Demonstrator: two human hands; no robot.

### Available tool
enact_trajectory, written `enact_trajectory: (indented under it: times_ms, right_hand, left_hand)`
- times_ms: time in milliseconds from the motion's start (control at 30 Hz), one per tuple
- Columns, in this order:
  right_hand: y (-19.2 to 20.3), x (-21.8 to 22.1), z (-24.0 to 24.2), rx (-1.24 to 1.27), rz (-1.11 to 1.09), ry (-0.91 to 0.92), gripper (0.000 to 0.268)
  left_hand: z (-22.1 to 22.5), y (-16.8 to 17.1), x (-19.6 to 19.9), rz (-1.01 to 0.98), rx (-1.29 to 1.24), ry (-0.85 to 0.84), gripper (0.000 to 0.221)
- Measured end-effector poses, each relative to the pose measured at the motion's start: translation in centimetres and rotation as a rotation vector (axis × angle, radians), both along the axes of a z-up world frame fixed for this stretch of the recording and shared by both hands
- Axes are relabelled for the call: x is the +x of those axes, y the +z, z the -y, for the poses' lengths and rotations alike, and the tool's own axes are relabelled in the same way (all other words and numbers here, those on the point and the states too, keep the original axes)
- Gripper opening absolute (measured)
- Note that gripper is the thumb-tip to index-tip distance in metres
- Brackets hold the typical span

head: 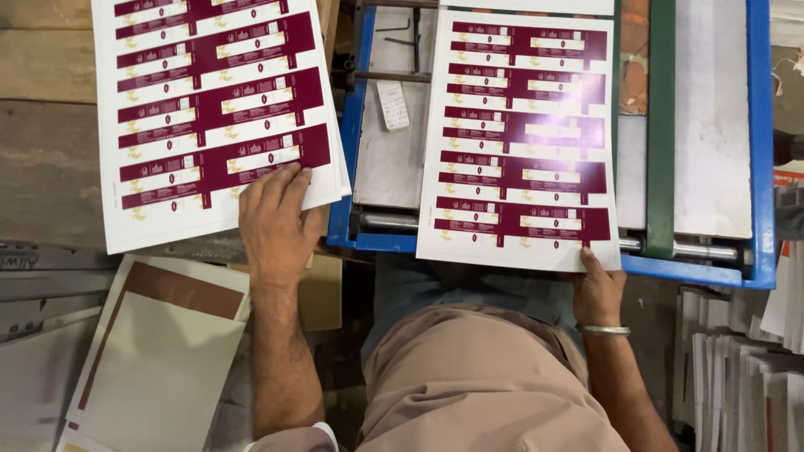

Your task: The person picks up printed sheets from a pile and feeds them individually onto the conveyor belt of a machine by hand.

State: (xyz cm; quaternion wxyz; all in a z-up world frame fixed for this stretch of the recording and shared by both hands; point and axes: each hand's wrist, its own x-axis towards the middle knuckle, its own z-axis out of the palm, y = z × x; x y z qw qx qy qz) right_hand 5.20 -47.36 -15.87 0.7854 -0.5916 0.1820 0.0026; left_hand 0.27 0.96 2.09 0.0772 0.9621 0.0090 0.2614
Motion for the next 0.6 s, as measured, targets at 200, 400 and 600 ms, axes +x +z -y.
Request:
enact_trajectory:
  times_ms: [200,400,600]
  right_hand:
    - [1.6,2.7,-1.0,0.017,-0.065,0.004,0.033]
    - [3.0,5.4,-1.8,0.016,-0.052,0.055,0.032]
    - [3.6,8.1,-2.1,0.124,-0.125,0.064,0.03]
  left_hand:
    - [0.2,0.4,0.2,-0.018,-0.061,0.009,0.05]
    - [0.2,0.0,-0.1,-0.04,-0.079,0.022,0.053]
    - [0.3,-0.2,0.3,-0.046,-0.049,0.051,0.051]
